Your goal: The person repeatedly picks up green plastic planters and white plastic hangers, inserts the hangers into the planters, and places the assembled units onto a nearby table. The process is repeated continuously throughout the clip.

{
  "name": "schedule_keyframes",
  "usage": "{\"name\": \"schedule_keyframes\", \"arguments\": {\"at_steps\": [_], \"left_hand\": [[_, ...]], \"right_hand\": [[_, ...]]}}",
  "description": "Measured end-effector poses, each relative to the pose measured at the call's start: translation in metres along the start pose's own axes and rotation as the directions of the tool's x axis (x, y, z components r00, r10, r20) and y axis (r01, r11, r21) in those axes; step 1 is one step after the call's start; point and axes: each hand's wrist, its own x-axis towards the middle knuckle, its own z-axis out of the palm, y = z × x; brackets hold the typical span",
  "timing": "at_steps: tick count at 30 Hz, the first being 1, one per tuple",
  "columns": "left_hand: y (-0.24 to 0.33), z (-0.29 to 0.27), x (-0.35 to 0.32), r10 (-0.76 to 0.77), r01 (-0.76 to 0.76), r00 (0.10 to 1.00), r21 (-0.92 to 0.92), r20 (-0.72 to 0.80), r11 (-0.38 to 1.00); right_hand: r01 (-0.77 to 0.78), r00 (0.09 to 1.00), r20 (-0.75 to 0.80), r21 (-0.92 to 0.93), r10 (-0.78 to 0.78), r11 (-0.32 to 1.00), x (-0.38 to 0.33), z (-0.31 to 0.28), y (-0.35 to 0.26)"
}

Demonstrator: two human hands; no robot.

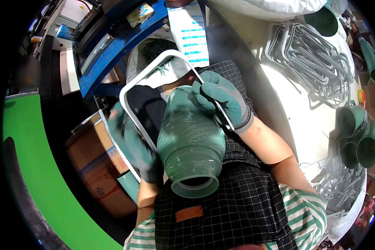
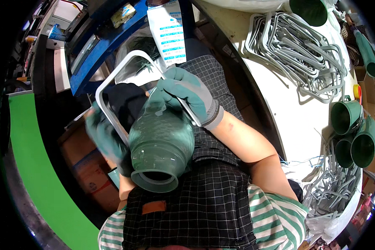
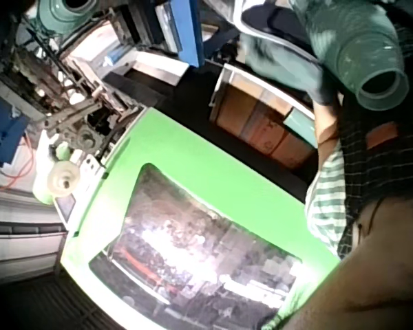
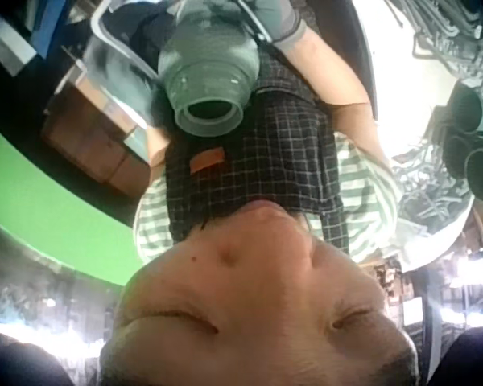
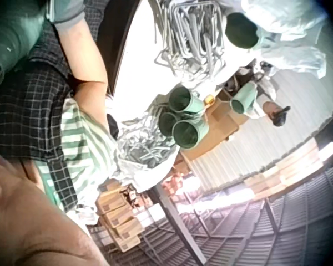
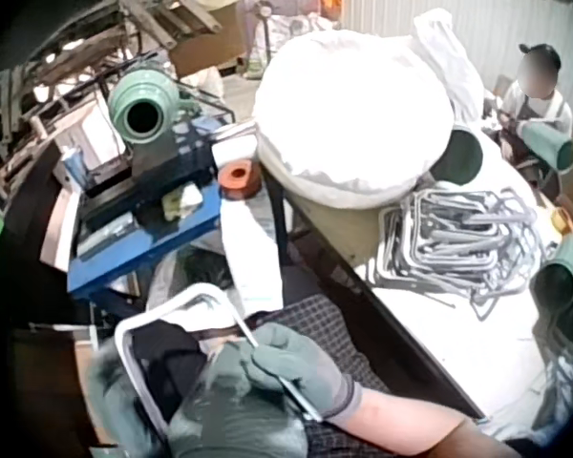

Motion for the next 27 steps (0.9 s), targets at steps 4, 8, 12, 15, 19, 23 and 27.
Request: {"name": "schedule_keyframes", "arguments": {"at_steps": [4, 8, 12, 15, 19, 23, 27], "left_hand": [[-0.044, -0.018, -0.046, 0.544, -0.321, 0.839, -0.815, -0.009, 0.482], [-0.002, -0.022, -0.044, 0.589, -0.538, 0.617, -0.265, 0.522, 0.800], [0.047, -0.039, -0.046, 0.060, 0.082, 0.720, -0.171, 0.692, 0.982], [0.028, -0.036, -0.035, 0.106, -0.043, 0.728, -0.109, 0.678, 0.993], [0.043, -0.023, 0.001, 0.382, -0.402, 0.731, -0.095, 0.566, 0.911], [0.052, -0.044, 0.033, 0.450, -0.562, 0.799, 0.228, 0.398, 0.795], [0.030, -0.021, 0.059, 0.458, -0.515, 0.851, 0.237, 0.257, 0.824]], "right_hand": [[-0.011, 0.995, -0.093, 0.240, 0.034, 0.971, -0.001, 0.030, -0.001], [-0.092, 0.978, -0.182, 0.044, 0.098, 0.995, -0.005, 0.035, -0.016], [0.121, 0.944, -0.225, -0.441, -0.241, 0.889, -0.009, 0.041, -0.002], [0.036, 0.920, -0.367, -0.261, -0.134, 0.965, 0.007, 0.028, 0.038], [0.059, 0.893, -0.347, -0.544, -0.288, 0.837, 0.006, 0.034, 0.045], [0.014, 0.817, -0.444, -0.623, -0.368, 0.782, -0.019, -0.005, 0.022], [-0.027, 0.995, -0.094, 0.175, 0.044, 0.984, -0.064, -0.052, 0.002]]}}
